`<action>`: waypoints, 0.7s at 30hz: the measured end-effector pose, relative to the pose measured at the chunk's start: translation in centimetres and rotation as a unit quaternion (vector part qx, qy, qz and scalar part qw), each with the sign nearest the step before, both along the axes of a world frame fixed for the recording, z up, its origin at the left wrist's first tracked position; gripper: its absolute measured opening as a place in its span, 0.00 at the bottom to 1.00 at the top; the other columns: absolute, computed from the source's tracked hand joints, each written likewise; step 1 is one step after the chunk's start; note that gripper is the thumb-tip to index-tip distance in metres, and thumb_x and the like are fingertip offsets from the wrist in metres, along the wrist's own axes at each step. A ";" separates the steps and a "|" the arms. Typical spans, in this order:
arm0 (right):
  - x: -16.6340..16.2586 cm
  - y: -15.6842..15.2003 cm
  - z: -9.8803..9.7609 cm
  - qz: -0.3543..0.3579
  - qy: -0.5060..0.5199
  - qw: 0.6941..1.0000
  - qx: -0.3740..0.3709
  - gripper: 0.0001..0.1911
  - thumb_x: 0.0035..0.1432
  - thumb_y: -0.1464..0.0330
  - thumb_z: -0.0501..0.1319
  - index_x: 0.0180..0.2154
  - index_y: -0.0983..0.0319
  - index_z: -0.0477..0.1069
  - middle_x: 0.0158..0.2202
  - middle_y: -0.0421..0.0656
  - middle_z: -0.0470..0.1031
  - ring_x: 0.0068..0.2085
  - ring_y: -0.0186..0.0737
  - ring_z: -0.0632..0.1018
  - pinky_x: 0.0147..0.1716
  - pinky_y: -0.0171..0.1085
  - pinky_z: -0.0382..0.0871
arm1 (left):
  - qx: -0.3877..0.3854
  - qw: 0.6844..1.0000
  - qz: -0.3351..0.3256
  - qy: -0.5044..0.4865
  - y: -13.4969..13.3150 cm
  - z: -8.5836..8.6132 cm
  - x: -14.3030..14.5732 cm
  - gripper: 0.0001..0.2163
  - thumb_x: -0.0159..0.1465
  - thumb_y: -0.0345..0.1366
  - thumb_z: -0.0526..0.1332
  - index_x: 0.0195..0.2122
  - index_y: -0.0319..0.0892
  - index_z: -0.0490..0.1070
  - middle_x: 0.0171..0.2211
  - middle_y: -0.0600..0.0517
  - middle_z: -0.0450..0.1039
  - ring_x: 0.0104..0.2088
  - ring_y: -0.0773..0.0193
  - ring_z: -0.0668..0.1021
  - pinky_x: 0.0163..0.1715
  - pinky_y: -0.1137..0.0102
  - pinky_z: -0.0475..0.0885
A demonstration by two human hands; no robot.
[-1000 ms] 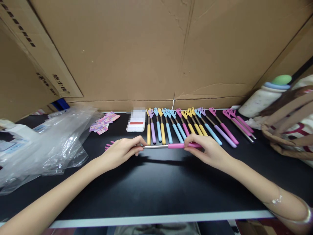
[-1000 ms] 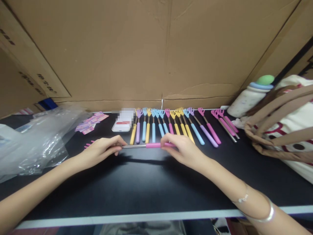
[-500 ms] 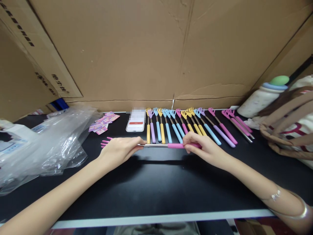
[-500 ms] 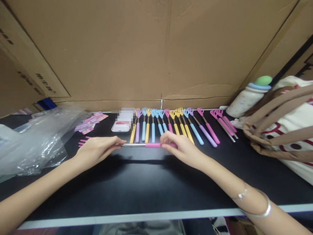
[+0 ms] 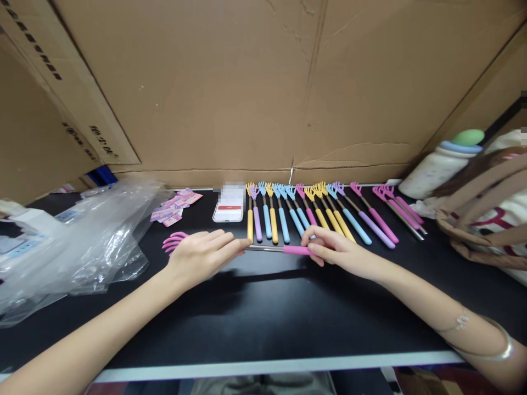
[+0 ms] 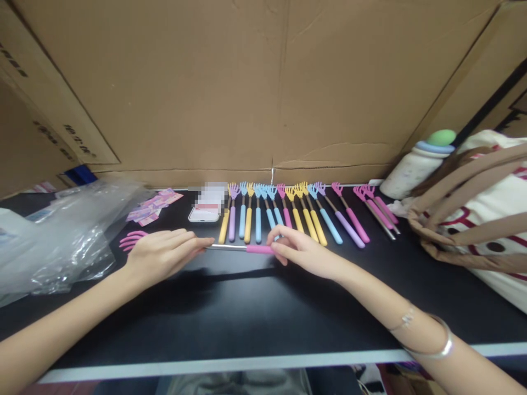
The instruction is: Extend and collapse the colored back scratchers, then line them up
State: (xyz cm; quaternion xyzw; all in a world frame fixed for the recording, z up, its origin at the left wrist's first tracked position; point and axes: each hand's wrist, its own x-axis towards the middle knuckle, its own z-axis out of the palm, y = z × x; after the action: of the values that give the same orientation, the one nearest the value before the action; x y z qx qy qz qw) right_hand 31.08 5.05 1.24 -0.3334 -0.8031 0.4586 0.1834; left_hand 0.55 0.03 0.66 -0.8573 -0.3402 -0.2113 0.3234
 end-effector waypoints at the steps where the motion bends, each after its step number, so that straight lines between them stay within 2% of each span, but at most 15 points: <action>1: 0.0 0.0 -0.1 -0.008 -0.005 1.000 0.024 0.13 0.64 0.58 0.51 0.39 0.61 0.62 0.22 0.35 0.64 0.25 0.31 0.65 0.27 0.32 0.58 | -0.036 0.999 -0.002 -0.017 0.1 -0.1 0.1 0.10 0.69 0.35 0.51 0.42 0.45 0.72 0.24 0.57 0.74 0.25 0.69 0.76 0.23 0.74 0.63; 5: 0.1 -0.1 -0.4 -0.043 -0.034 0.992 0.113 0.10 0.64 0.62 0.52 0.39 0.61 0.64 0.22 0.36 0.67 0.25 0.33 0.69 0.29 0.34 0.62 | -0.185 0.980 0.010 -0.075 0.4 -0.6 0.2 0.13 0.71 0.39 0.47 0.41 0.44 0.70 0.34 0.55 0.79 0.31 0.68 0.80 0.25 0.77 0.67; 10: 0.4 0.0 -0.4 -0.055 -0.054 0.976 0.203 0.09 0.63 0.63 0.52 0.40 0.60 0.66 0.26 0.39 0.72 0.26 0.34 0.72 0.29 0.34 0.63 | -0.274 0.956 0.042 -0.101 0.4 -0.7 0.3 0.13 0.70 0.40 0.47 0.43 0.47 0.70 0.37 0.53 0.80 0.34 0.64 0.81 0.29 0.75 0.70; 12: 0.3 0.0 -0.3 -0.062 -0.064 0.967 0.238 0.09 0.63 0.63 0.52 0.39 0.60 0.68 0.28 0.41 0.74 0.27 0.34 0.73 0.29 0.34 0.63 | -0.323 0.936 0.057 -0.125 0.3 -0.5 0.5 0.11 0.69 0.40 0.48 0.43 0.47 0.69 0.37 0.54 0.79 0.34 0.63 0.81 0.29 0.74 0.70; 17: 0.0 -0.3 0.1 -0.064 -0.073 0.944 0.315 0.08 0.62 0.65 0.54 0.36 0.59 0.70 0.32 0.41 0.77 0.30 0.35 0.76 0.30 0.34 0.65 | -0.466 0.862 0.038 -0.196 0.3 -0.1 0.8 0.09 0.68 0.39 0.49 0.40 0.46 0.67 0.28 0.57 0.75 0.27 0.66 0.77 0.29 0.74 0.68; 19: -0.1 -0.4 0.2 -0.063 -0.070 0.938 0.332 0.08 0.62 0.65 0.54 0.36 0.58 0.70 0.33 0.41 0.78 0.32 0.35 0.77 0.31 0.34 0.66 | -0.496 0.844 0.034 -0.202 0.4 -0.1 0.7 0.09 0.68 0.40 0.49 0.40 0.46 0.66 0.26 0.57 0.72 0.26 0.67 0.75 0.29 0.74 0.67; 21: 0.0 -0.5 0.2 -0.063 -0.072 0.933 0.345 0.08 0.62 0.65 0.54 0.36 0.58 0.70 0.34 0.41 0.78 0.33 0.35 0.77 0.32 0.34 0.67 | -0.503 0.840 0.037 -0.200 0.4 0.0 0.7 0.09 0.68 0.40 0.49 0.40 0.45 0.66 0.26 0.57 0.72 0.27 0.66 0.75 0.29 0.74 0.67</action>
State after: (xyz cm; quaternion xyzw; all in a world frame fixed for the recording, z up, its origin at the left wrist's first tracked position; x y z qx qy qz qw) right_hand 31.04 4.60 1.42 -0.3320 -0.9002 0.1149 0.2574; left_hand 1.28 0.46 0.61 -0.8279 -0.4885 -0.1664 -0.2197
